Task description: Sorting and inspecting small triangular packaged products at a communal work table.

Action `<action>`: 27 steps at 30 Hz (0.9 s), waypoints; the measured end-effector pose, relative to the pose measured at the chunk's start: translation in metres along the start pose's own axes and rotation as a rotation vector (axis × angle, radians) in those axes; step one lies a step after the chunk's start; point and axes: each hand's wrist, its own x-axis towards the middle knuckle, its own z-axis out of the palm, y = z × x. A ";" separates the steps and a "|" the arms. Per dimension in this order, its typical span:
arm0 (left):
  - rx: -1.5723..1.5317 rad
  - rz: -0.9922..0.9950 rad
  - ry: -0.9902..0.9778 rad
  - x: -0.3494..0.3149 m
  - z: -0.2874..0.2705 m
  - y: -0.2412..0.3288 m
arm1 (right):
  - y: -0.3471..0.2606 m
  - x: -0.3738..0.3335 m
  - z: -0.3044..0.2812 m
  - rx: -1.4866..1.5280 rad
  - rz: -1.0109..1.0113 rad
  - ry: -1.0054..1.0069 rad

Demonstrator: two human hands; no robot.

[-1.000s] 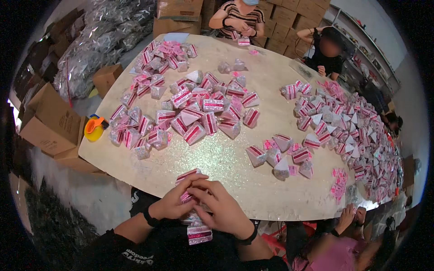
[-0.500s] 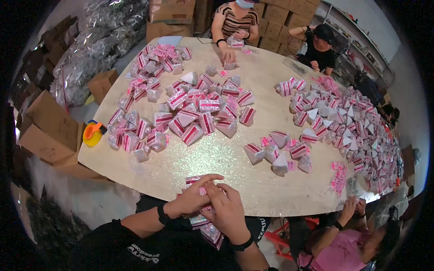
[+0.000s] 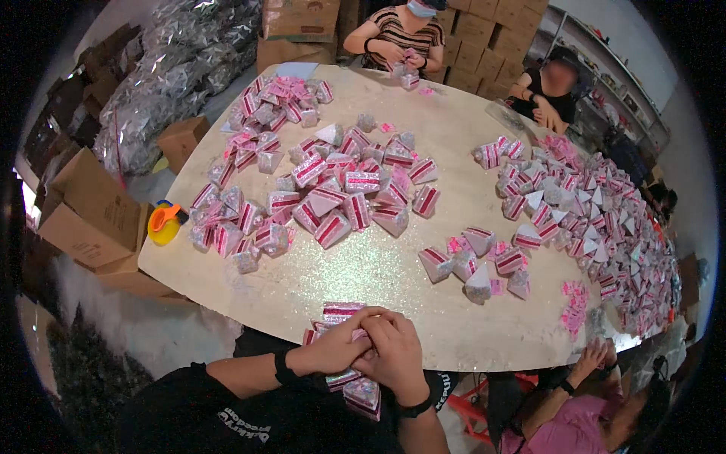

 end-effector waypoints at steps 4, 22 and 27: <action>0.043 0.076 0.079 -0.001 -0.003 -0.004 | -0.003 0.003 0.005 0.039 -0.009 -0.017; 0.013 0.074 0.199 -0.005 -0.019 0.012 | -0.037 0.012 -0.064 0.062 -0.204 0.226; 0.176 0.174 0.291 0.003 -0.028 0.003 | -0.087 -0.018 -0.106 0.337 -0.363 0.671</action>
